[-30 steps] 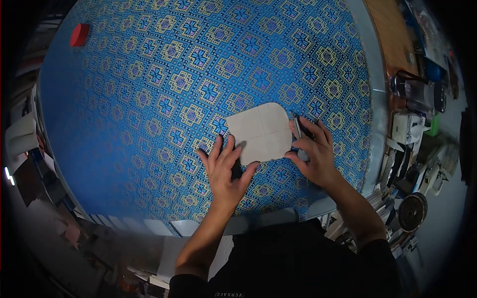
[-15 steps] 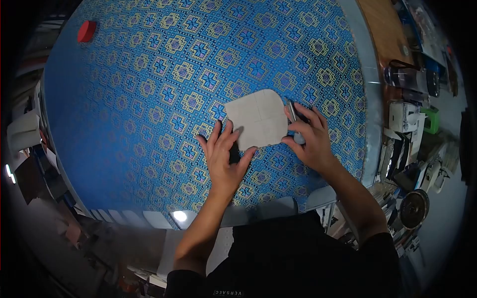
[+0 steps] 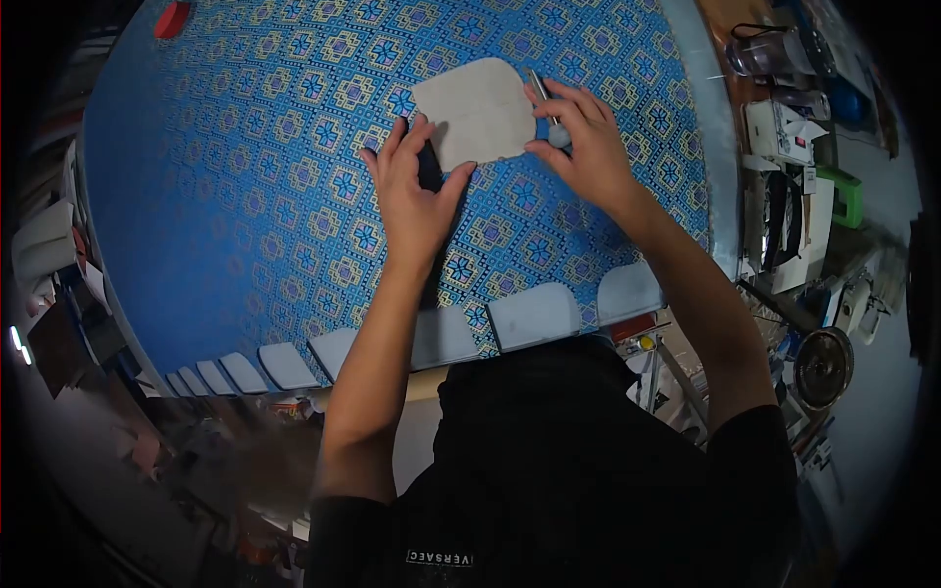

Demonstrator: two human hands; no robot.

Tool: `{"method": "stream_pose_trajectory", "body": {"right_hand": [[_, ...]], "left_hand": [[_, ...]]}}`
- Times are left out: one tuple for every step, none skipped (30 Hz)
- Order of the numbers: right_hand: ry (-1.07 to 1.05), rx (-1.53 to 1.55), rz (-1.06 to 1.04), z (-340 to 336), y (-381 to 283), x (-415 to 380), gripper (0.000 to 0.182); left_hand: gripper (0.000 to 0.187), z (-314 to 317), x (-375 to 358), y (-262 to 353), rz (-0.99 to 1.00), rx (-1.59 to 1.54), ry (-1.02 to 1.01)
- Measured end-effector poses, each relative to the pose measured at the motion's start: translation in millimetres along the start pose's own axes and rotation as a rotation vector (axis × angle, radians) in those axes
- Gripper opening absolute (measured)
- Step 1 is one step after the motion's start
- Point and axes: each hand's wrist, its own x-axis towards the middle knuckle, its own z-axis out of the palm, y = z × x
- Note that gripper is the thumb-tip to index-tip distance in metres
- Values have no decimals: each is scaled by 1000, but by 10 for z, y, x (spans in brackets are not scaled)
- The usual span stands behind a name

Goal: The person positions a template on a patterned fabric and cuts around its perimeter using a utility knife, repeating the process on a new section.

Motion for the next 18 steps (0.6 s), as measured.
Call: {"method": "stream_pose_trajectory", "body": {"right_hand": [[4,-8,-5,6,6,3,42],[7,-7,-6,9,11,1,42],[4,3,-7,4,12,5,42],[1,12,-8,5,12,5,42],[2,13,-7,13,12,-1,42],[10,-12,-4,21,12,-1,42],[18,-37,-1,27,14,-2,42],[19,-36,0,31,15,-10,42],[26,-37,-8,31,13,-12,42],[33,-38,-17,31,13,-7,42],[33,-37,-16,33,13,-6,42],[37,-40,-22,35,14,-5,42],[40,-44,-27,35,18,-2,42],[40,-44,-26,34,23,-2,42],[36,-30,-25,35,24,-2,42],[32,-17,-22,37,23,-4,43],[32,-17,-21,38,26,-4,43],[34,-17,-26,39,30,-4,43]], "left_hand": [[66,6,-3,-5,3,2,1],[66,9,-6,-9,6,1,6],[66,11,-5,-10,10,1,11],[66,11,-4,-13,11,3,11],[66,10,-7,-17,14,-1,12],[66,11,-7,-21,16,-4,14],[66,12,-4,-25,18,-3,14],[67,13,-5,-29,18,-3,13],[67,12,-6,-31,19,-2,12],[67,12,-3,-32,20,-1,12],[67,13,-6,-32,20,-5,13],[67,13,-7,-31,19,-9,13],[67,14,-5,-31,19,-9,12],[67,14,-4,-32,22,-10,15],[66,10,-5,-33,26,-11,18],[66,6,-5,-33,26,-11,16],[66,6,-2,-32,27,-10,17],[66,7,-2,-29,28,-10,18]]}}
